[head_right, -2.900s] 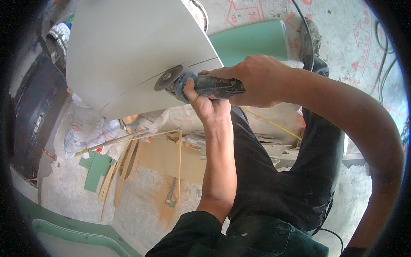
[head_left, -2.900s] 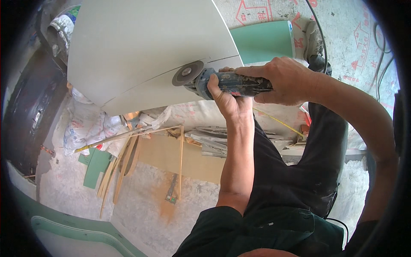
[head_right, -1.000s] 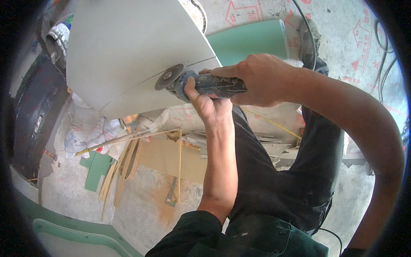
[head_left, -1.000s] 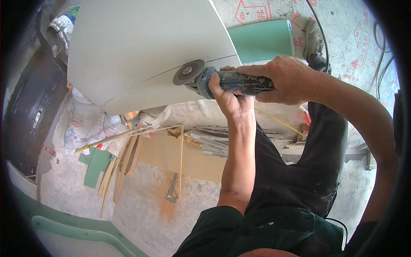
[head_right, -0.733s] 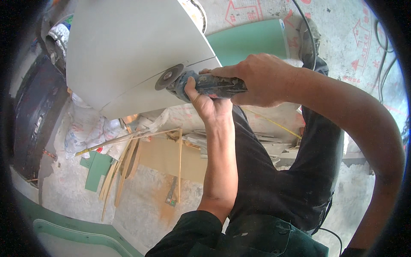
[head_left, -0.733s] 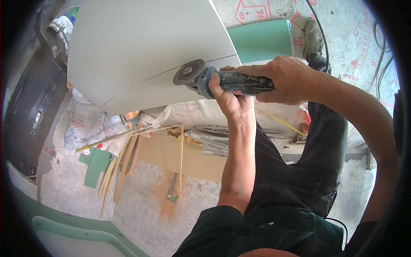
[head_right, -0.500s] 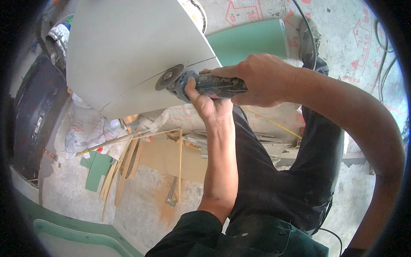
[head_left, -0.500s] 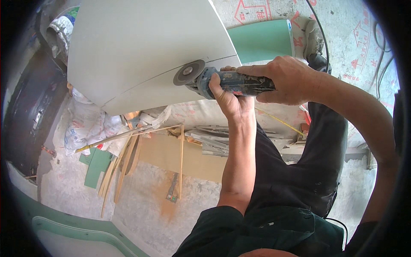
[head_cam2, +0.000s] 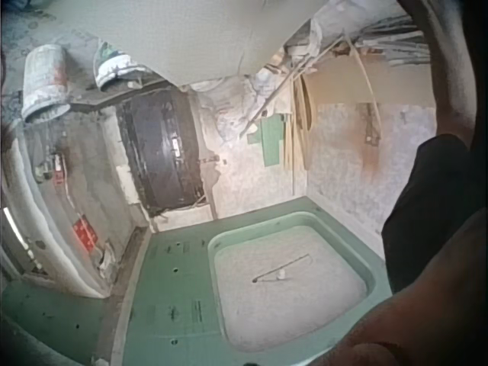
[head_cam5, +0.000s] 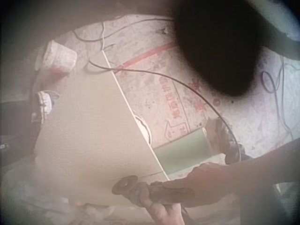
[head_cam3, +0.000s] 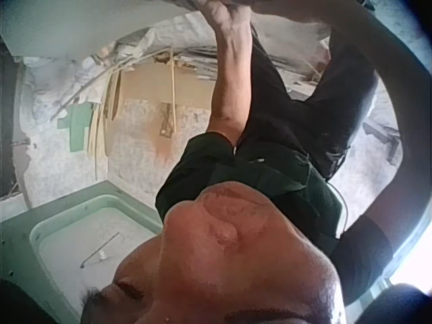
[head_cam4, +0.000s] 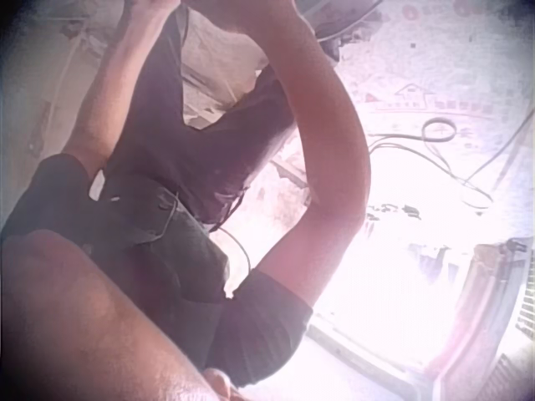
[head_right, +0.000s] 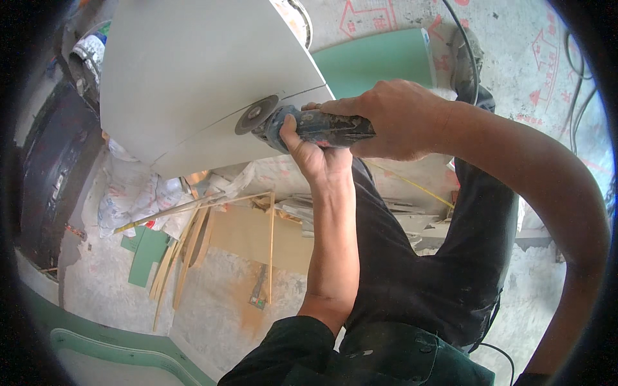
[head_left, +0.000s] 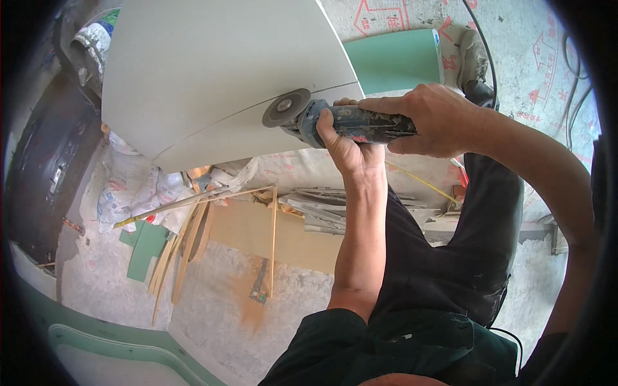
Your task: Cutting a curved line into a large white construction panel using a handheld angle grinder.
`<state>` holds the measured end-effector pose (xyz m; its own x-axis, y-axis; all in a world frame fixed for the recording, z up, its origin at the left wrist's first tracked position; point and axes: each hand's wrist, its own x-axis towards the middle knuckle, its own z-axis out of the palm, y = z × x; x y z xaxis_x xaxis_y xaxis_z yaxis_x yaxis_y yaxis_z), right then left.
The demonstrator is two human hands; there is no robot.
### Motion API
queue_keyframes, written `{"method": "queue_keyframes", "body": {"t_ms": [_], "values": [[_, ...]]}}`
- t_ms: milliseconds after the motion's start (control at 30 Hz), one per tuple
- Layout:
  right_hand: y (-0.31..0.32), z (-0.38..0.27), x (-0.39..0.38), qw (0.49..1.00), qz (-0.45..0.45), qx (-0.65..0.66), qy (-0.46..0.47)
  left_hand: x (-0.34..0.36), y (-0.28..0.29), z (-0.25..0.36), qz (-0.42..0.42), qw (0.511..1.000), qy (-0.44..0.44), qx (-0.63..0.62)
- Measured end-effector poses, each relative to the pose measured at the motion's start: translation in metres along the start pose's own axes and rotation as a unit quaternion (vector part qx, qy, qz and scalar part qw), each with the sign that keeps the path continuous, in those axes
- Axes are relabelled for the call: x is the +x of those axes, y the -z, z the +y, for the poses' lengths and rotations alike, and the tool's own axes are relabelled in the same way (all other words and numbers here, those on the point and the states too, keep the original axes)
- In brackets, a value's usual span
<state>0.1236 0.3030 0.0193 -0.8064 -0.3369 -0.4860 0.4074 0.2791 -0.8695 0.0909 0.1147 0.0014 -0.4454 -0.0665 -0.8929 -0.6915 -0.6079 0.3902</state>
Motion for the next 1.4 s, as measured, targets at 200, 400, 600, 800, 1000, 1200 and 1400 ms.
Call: {"method": "queue_keyframes", "body": {"t_ms": [200, 400, 600, 800, 1000, 1200, 1400], "values": [[-0.0004, 0.0010, -0.0007, 1.000, -0.007, -0.005, -0.014, -0.0004, -0.0002, -0.0001, 0.003, 1.000, 0.003, 0.001], [0.0001, 0.0010, -0.0012, 1.000, -0.013, -0.003, -0.019, 0.0015, 0.0001, -0.0004, -0.006, 1.000, 0.019, -0.011], [0.0012, 0.0002, -0.0020, 1.000, -0.010, -0.009, -0.015, -0.0011, -0.0017, -0.0017, 0.000, 1.000, 0.006, -0.002], [0.0031, 0.0000, -0.0025, 0.999, -0.030, 0.006, -0.036, -0.0025, -0.0025, -0.0024, 0.003, 1.000, 0.001, 0.009], [0.0030, -0.0009, -0.0030, 0.999, -0.015, 0.014, -0.040, -0.0019, -0.0036, -0.0033, 0.007, 1.000, 0.000, 0.004], [0.0030, 0.0018, -0.0039, 1.000, -0.004, 0.002, 0.006, -0.0004, -0.0028, -0.0038, -0.005, 1.000, 0.022, -0.015], [0.0029, -0.0007, -0.0031, 0.999, -0.019, 0.003, -0.029, -0.0022, -0.0023, -0.0038, 0.006, 1.000, 0.004, -0.003]]}}
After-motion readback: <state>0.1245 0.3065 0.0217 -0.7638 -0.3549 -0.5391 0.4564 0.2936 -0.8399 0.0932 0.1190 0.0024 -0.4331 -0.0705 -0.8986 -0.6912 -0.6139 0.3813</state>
